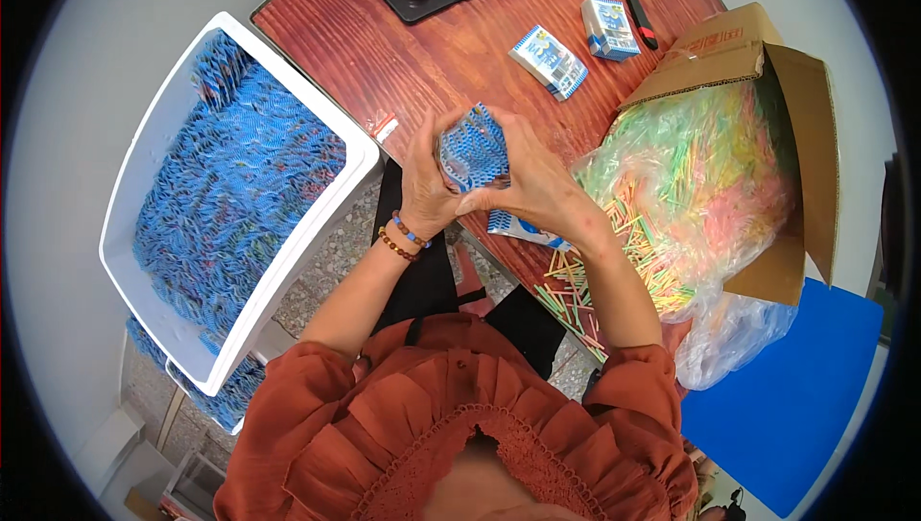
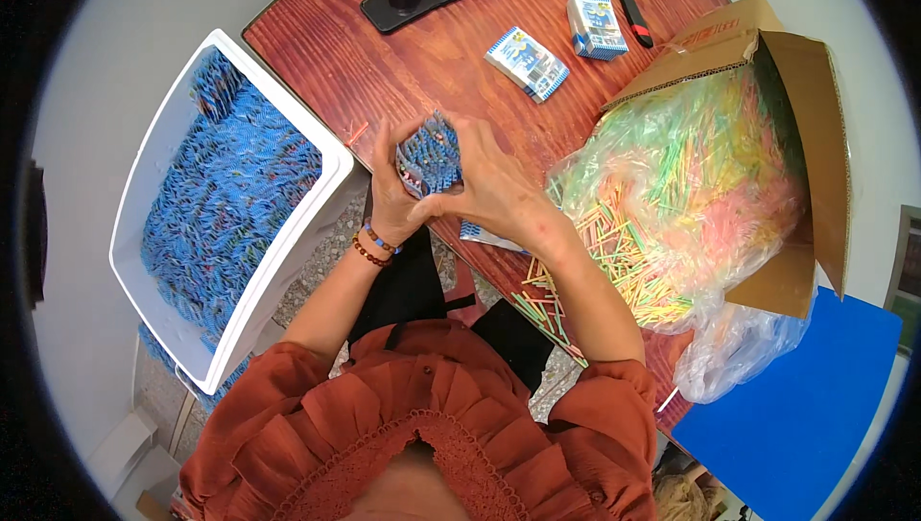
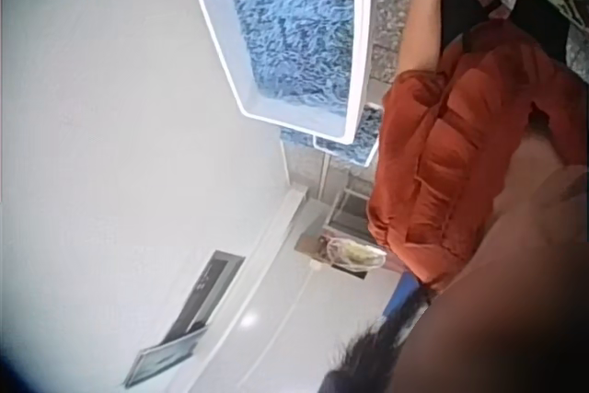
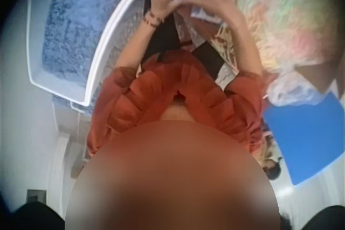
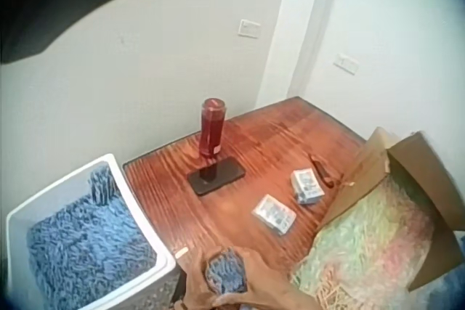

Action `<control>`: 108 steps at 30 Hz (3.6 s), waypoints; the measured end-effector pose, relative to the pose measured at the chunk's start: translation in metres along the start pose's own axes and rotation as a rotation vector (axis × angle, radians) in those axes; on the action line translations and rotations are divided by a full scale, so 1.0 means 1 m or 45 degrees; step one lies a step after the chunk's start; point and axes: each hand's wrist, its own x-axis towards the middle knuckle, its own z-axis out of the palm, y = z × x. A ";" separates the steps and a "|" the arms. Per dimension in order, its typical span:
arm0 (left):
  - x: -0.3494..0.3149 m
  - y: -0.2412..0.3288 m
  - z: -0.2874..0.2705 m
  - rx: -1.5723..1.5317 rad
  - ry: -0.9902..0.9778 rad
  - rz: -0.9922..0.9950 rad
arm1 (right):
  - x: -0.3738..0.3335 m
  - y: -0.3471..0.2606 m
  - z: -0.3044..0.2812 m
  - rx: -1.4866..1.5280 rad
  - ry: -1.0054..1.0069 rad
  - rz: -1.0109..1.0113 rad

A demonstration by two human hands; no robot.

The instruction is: Sorting small blue snack packages from a larger container into a bin and organizing colorful straw filler.

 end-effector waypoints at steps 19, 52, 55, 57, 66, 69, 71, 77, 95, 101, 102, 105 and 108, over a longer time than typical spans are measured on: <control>0.009 0.019 0.002 0.141 0.163 -0.027 | 0.002 -0.004 0.025 -0.021 0.287 0.210; -0.004 -0.029 -0.254 0.927 0.587 -0.214 | 0.207 -0.172 0.164 0.440 -0.013 -0.360; -0.012 -0.081 -0.302 0.935 0.687 -0.274 | 0.253 -0.195 0.224 0.376 -0.077 -0.314; -0.016 -0.113 -0.325 0.940 0.745 -0.285 | 0.276 -0.206 0.253 0.392 -0.024 -0.344; -0.012 -0.207 -0.334 0.868 0.926 -0.487 | 0.340 -0.206 0.305 -0.095 -0.145 -0.254; -0.007 -0.209 -0.331 0.890 0.901 -0.506 | 0.340 -0.205 0.303 -0.266 -0.021 -0.321; -0.008 -0.204 -0.338 0.904 0.888 -0.517 | 0.331 -0.210 0.292 -0.242 0.045 -0.412; -0.012 -0.208 -0.336 0.844 0.922 -0.565 | 0.292 -0.179 0.249 -0.088 0.129 -0.512; -0.013 -0.199 -0.343 1.132 0.642 -0.441 | 0.307 -0.129 0.273 0.027 -0.348 -0.708; -0.009 -0.205 -0.334 0.945 0.806 -0.441 | 0.302 -0.116 0.271 -0.054 -0.220 -0.659; -0.011 -0.202 -0.337 1.010 0.755 -0.448 | 0.298 -0.123 0.266 -0.107 -0.326 -0.631; -0.014 -0.204 -0.339 1.136 0.631 -0.451 | 0.270 -0.131 0.235 -0.049 -0.436 -0.607; -0.019 -0.204 -0.351 1.209 0.553 -0.563 | 0.220 -0.124 0.181 0.154 -0.346 -0.591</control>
